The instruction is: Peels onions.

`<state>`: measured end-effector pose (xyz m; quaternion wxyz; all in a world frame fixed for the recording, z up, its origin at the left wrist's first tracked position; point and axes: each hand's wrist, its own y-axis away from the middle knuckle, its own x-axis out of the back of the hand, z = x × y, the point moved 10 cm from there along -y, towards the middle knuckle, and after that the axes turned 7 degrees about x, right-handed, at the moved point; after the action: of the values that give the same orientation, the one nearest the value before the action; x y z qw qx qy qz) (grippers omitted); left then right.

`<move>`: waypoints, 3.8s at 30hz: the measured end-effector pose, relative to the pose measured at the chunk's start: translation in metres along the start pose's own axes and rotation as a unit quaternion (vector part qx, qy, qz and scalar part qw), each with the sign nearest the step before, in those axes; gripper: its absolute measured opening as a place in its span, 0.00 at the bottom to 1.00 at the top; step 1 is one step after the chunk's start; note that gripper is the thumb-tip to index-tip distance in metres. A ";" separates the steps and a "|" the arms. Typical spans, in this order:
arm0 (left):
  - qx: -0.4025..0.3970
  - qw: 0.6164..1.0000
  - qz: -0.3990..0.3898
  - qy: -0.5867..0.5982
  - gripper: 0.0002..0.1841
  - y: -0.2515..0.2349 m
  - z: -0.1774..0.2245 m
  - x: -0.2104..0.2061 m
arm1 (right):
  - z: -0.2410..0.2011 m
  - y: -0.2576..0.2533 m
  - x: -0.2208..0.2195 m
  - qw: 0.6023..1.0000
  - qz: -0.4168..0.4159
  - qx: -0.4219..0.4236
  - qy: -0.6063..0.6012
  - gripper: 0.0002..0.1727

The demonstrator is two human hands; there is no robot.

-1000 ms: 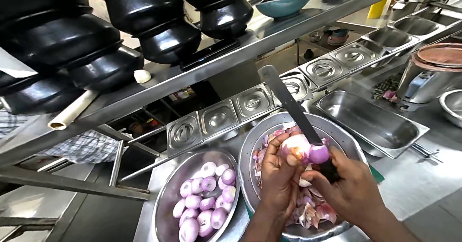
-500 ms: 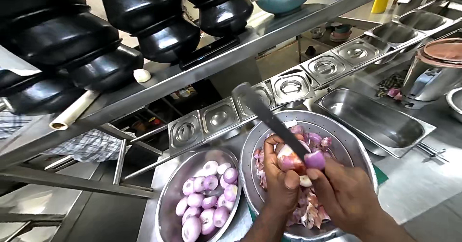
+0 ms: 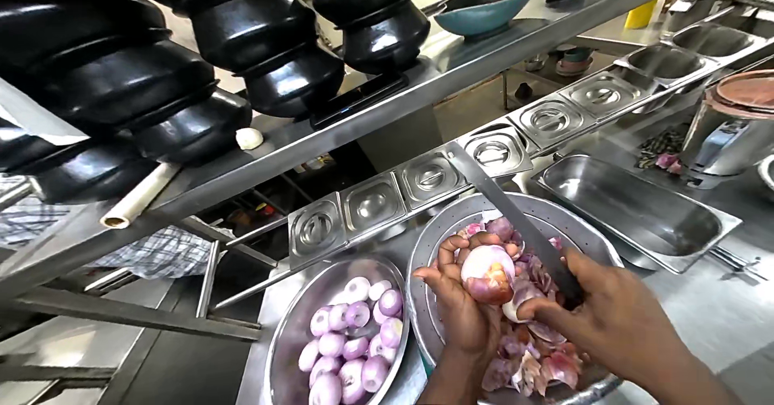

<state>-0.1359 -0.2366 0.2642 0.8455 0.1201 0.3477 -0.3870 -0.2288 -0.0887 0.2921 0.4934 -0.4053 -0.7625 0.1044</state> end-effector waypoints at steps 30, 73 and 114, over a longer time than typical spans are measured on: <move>-0.161 0.979 -0.040 -0.121 0.41 0.009 0.032 -0.023 | -0.081 0.017 -0.003 0.965 0.070 0.252 0.023 0.31; 0.042 0.998 -0.046 -0.003 0.34 0.014 -0.007 -0.016 | -0.057 0.008 0.003 0.980 0.077 0.185 -0.011 0.35; 0.084 0.933 -0.339 0.082 0.37 0.017 -0.007 -0.020 | -0.025 -0.013 -0.007 0.989 -0.016 0.065 -0.130 0.41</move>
<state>-0.1357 -0.2102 0.2709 0.6195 0.0974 0.4024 -0.6670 -0.2132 -0.1081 0.3074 0.4170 -0.3431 -0.8181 0.1977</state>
